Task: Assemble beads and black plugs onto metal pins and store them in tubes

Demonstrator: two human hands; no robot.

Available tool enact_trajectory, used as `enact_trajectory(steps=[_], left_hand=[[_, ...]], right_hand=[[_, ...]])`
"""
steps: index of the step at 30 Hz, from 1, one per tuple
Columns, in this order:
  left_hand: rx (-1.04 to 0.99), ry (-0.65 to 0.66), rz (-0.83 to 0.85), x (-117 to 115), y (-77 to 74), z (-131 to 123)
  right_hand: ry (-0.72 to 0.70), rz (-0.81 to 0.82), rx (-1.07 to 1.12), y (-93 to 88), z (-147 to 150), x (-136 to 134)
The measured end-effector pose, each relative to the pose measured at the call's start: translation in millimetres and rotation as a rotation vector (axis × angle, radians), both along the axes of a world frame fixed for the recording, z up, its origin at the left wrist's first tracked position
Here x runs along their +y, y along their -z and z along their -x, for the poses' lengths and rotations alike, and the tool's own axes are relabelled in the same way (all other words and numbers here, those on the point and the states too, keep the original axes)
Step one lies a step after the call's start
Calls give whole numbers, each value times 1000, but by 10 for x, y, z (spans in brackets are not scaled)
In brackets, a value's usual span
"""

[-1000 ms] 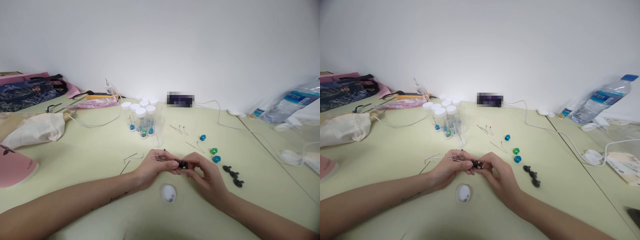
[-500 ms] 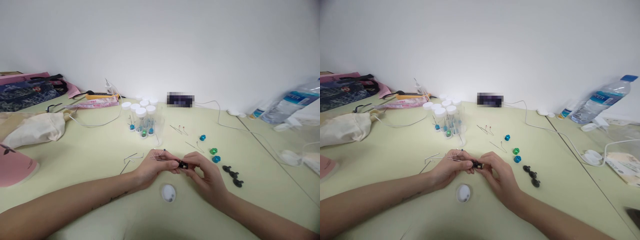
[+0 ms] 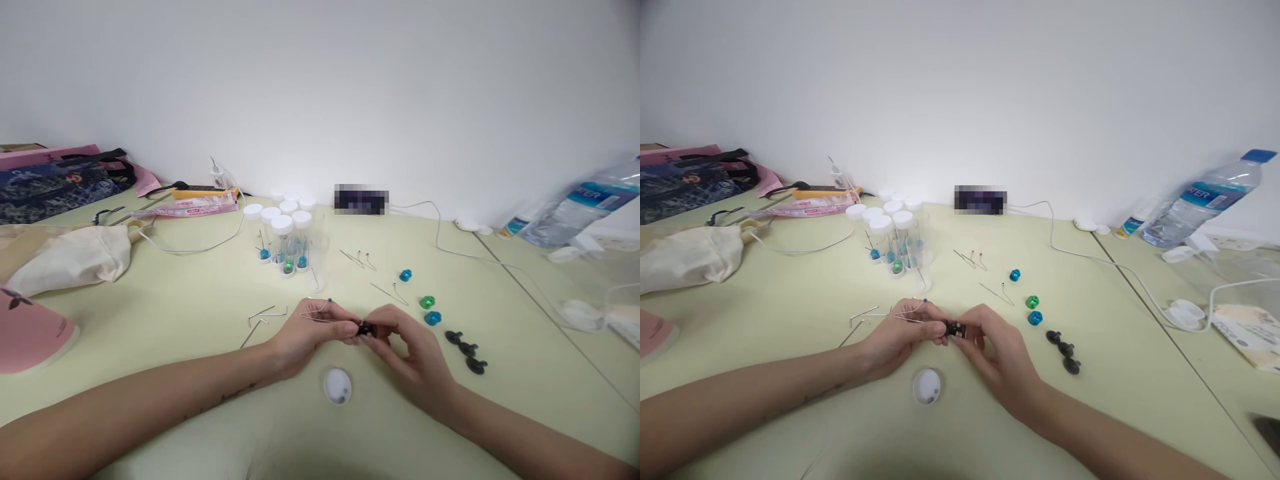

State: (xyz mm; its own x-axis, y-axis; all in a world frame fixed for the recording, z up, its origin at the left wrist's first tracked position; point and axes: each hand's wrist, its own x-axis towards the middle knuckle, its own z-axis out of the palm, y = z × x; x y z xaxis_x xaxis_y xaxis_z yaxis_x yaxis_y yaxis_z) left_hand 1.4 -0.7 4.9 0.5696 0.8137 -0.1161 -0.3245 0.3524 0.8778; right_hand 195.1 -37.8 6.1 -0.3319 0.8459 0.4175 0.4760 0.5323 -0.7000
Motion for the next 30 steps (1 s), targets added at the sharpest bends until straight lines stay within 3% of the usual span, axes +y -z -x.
enact_trajectory(steps=[4, 14, 20, 26, 30], left_hand=[[14, -19, 6, 2, 7, -5], [-17, -21, 21, -10, -10, -2], [-29, -65, 48, -3, -17, -4], [11, -22, 18, -3, -5, -4], [-7, -43, 14, -3, 0, -3]], right_hand=[[-19, -46, 57, 13, -2, 9], [-12, 169, 16, -29, -37, 0], [9, -4, 35, -6, -13, 10], [20, 101, -25, -26, -26, 4], [25, -1, 32, -21, -16, -2]])
